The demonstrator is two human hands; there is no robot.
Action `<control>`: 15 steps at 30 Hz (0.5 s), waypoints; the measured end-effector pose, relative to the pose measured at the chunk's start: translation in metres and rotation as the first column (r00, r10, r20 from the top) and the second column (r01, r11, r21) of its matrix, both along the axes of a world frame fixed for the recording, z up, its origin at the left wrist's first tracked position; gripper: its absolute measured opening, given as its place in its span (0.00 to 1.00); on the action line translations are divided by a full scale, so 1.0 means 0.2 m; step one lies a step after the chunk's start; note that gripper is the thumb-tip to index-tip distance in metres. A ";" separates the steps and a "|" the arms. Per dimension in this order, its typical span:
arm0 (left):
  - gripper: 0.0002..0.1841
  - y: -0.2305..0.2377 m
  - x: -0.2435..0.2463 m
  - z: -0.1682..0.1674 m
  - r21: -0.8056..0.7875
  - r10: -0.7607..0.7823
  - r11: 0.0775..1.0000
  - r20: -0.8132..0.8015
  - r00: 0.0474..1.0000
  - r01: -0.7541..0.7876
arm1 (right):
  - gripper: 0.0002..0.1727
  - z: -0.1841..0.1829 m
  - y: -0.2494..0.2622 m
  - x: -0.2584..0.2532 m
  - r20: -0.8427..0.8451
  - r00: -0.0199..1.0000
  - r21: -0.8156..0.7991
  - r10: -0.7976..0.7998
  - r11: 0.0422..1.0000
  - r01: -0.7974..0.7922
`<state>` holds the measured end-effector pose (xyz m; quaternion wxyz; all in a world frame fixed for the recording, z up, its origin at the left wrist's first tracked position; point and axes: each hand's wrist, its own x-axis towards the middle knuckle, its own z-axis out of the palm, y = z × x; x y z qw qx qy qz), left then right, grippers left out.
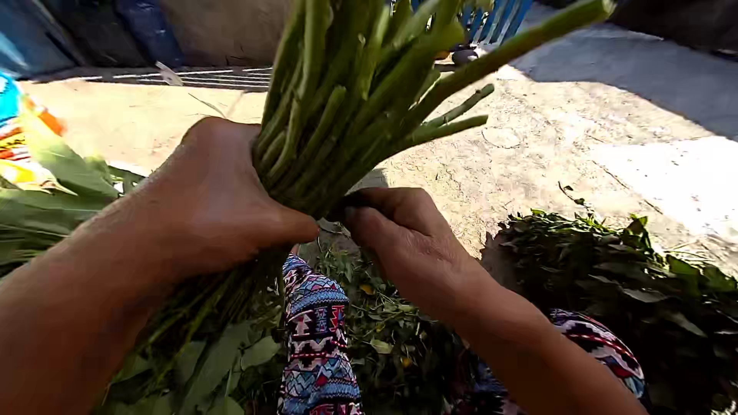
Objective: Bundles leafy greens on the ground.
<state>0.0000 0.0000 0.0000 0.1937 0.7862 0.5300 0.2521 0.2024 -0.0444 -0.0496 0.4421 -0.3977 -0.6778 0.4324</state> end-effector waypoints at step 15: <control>0.30 -0.22 0.21 -0.84 -0.454 -0.083 0.856 -0.592 0.802 -0.246 | 0.17 -0.99 -0.47 0.10 0.367 0.925 -0.324 -0.093 0.920 0.221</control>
